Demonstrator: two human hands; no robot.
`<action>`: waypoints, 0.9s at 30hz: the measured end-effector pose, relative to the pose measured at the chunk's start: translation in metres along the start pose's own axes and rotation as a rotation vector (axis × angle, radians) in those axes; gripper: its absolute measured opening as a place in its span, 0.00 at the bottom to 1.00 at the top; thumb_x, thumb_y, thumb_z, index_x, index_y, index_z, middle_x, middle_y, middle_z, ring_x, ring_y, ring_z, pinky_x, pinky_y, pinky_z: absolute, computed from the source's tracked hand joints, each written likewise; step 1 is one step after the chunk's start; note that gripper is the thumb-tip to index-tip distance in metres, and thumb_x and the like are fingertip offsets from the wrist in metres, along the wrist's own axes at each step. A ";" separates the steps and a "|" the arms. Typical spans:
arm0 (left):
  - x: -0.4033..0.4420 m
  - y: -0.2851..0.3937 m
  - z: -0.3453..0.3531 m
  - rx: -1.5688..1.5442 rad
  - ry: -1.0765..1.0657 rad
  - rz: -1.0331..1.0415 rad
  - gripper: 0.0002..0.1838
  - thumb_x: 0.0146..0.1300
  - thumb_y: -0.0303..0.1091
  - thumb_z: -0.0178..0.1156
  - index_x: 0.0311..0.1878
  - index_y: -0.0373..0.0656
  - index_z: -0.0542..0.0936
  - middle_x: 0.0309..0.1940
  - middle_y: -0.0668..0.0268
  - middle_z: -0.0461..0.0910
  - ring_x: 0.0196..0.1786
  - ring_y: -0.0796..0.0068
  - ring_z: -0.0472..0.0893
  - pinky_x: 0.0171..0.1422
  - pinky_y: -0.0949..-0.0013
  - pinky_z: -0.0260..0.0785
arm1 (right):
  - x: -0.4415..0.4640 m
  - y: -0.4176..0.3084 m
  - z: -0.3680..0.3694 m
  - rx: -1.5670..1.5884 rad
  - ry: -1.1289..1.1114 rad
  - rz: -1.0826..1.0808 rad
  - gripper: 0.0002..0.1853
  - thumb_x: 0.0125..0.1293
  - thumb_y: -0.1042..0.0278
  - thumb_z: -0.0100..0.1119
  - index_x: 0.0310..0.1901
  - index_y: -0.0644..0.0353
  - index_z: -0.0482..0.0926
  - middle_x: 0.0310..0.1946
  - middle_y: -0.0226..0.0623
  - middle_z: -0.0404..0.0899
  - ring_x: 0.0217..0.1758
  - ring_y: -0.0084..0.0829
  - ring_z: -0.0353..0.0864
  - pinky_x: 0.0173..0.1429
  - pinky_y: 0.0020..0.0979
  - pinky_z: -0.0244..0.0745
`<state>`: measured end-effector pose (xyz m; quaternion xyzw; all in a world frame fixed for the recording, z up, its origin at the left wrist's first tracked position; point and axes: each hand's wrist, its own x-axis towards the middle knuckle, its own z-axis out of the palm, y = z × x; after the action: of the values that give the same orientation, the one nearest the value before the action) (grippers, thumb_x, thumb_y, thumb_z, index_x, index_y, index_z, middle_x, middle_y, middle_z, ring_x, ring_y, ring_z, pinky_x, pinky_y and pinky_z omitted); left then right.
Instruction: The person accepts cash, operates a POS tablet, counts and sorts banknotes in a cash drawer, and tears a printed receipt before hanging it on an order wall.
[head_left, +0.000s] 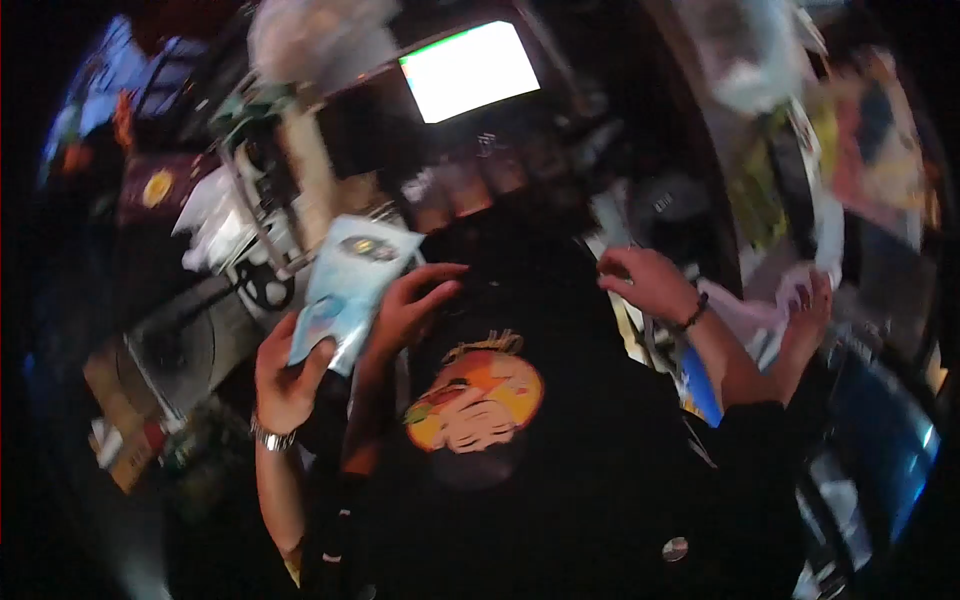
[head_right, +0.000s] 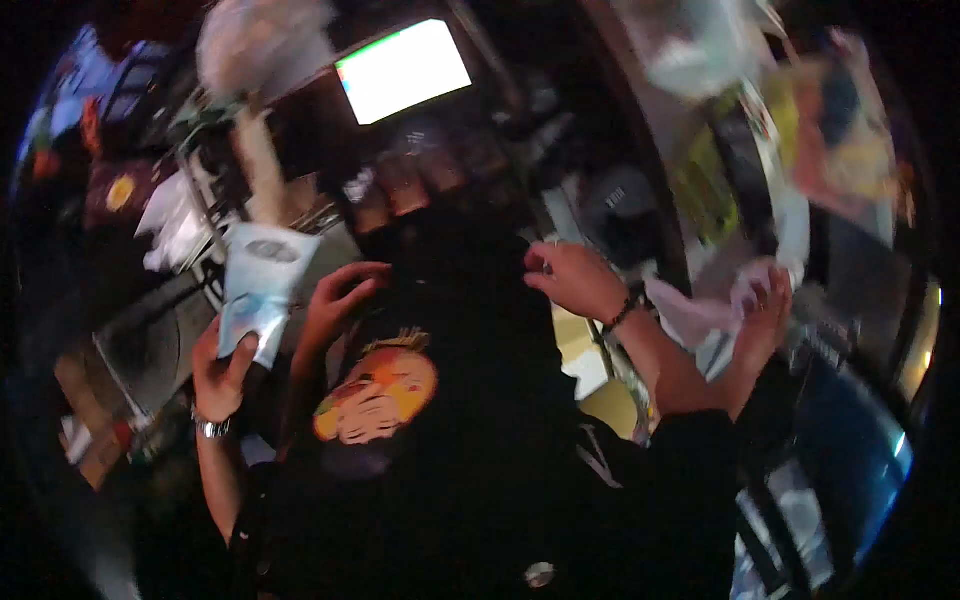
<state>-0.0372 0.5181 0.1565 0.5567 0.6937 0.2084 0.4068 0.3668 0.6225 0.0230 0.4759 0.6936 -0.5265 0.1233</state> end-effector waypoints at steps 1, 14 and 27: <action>0.000 -0.004 0.001 -0.021 0.038 0.040 0.09 0.57 0.28 0.61 0.40 0.34 0.79 0.33 0.59 0.77 0.34 0.68 0.76 0.39 0.72 0.65 | 0.014 -0.032 -0.007 0.232 0.072 -0.112 0.17 0.58 0.61 0.62 0.47 0.59 0.75 0.41 0.35 0.80 0.45 0.32 0.79 0.50 0.31 0.72; -0.009 -0.025 0.000 -0.171 0.144 0.040 0.05 0.55 0.30 0.64 0.32 0.39 0.81 0.22 0.65 0.69 0.26 0.74 0.68 0.29 0.72 0.58 | 0.086 -0.204 0.066 0.889 -0.087 -0.622 0.13 0.62 0.66 0.59 0.44 0.67 0.77 0.37 0.31 0.79 0.38 0.18 0.77 0.43 0.24 0.72; -0.002 -0.034 -0.044 -0.210 0.147 0.004 0.08 0.52 0.29 0.62 0.36 0.40 0.78 0.29 0.66 0.73 0.31 0.75 0.72 0.36 0.72 0.64 | 0.123 -0.149 0.047 0.361 0.218 -0.291 0.23 0.57 0.67 0.60 0.52 0.63 0.66 0.35 0.51 0.79 0.41 0.48 0.80 0.42 0.37 0.74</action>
<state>-0.0923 0.5133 0.1579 0.4957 0.6949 0.3210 0.4102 0.1704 0.6487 0.0120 0.4393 0.6589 -0.5995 -0.1162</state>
